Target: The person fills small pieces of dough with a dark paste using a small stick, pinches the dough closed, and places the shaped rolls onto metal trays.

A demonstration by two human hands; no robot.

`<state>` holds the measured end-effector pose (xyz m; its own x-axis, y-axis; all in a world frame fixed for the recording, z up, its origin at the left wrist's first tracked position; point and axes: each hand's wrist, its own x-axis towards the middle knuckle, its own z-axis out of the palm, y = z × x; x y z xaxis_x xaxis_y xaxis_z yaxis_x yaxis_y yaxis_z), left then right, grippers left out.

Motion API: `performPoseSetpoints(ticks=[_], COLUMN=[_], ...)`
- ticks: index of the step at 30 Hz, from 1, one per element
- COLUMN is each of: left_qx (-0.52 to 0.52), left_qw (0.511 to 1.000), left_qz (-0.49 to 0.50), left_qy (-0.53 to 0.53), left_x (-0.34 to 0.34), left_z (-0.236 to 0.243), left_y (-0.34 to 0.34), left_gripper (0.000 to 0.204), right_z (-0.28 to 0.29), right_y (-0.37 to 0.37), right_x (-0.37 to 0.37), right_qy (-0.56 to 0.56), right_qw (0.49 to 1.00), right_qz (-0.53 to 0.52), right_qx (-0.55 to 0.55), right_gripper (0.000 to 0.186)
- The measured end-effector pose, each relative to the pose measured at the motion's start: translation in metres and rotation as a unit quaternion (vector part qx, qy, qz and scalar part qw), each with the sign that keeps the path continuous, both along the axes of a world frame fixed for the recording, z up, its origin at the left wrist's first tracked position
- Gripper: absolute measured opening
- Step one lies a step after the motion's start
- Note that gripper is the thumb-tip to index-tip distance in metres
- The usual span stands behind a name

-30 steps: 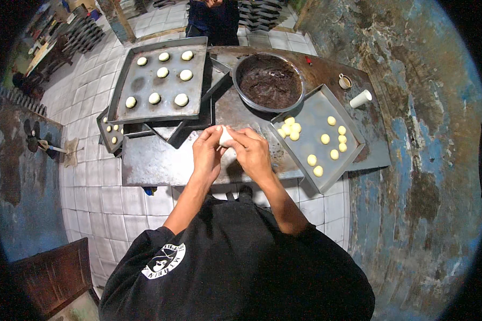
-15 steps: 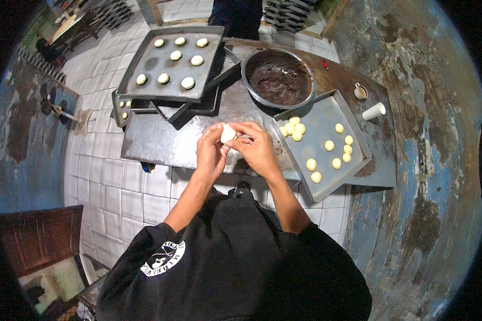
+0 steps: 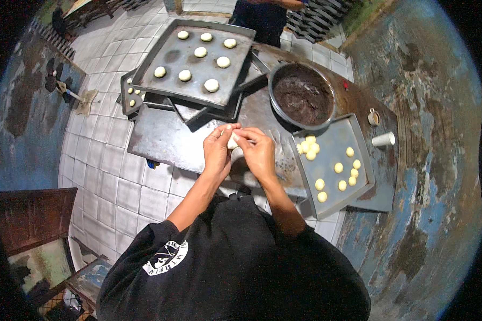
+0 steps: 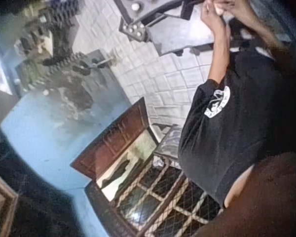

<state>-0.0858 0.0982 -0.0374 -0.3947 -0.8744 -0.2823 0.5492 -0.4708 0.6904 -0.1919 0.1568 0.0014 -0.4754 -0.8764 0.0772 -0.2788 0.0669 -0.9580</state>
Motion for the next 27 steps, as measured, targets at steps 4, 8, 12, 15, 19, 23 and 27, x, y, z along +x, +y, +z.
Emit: performPoseSetpoints(ticks=[4, 8, 12, 15, 19, 23, 27], left_qx=[0.051, -0.015, -0.179, -0.248, -0.320, -0.182, -0.058], left_qw=[0.998, 0.994, 0.973, 0.950, 0.883, 0.894, 0.896], left_qz=[0.011, 0.030, 0.020, 0.011, 0.144, 0.185, 0.232], left_qy=[-0.026, -0.103, -0.145, -0.187, -0.311, -0.364, -0.375], left_x=[0.024, 0.048, 0.088, 0.126, 0.186, 0.258, 0.325], left_z=[0.000, 0.010, 0.011, 0.003, -0.026, -0.052, -0.082], left_y=[-0.052, -0.105, -0.175, -0.223, -0.270, -0.272, -0.244], left_gripper=[0.024, 0.036, 0.052, 0.046, 0.036, 0.027, 0.019], right_z=[-0.007, -0.005, -0.011, -0.033, -0.031, -0.098, -0.162], right_y=[-0.049, -0.118, -0.194, -0.255, -0.376, -0.493, -0.527], right_x=[0.022, 0.044, 0.069, 0.080, 0.089, 0.064, 0.058], right_qy=[-0.039, -0.026, -0.111, -0.357, -0.042, 0.386, 0.514], right_qw=[0.998, 0.996, 0.980, 0.864, 0.892, 0.894, 0.829], right_qz=[0.044, 0.058, 0.131, 0.270, 0.410, 0.191, 0.219], right_qx=[0.019, 0.059, 0.102, 0.232, 0.185, -0.126, -0.011], right_gripper=[0.028, 0.031, 0.039, 0.043, 0.043, 0.047, 0.044])
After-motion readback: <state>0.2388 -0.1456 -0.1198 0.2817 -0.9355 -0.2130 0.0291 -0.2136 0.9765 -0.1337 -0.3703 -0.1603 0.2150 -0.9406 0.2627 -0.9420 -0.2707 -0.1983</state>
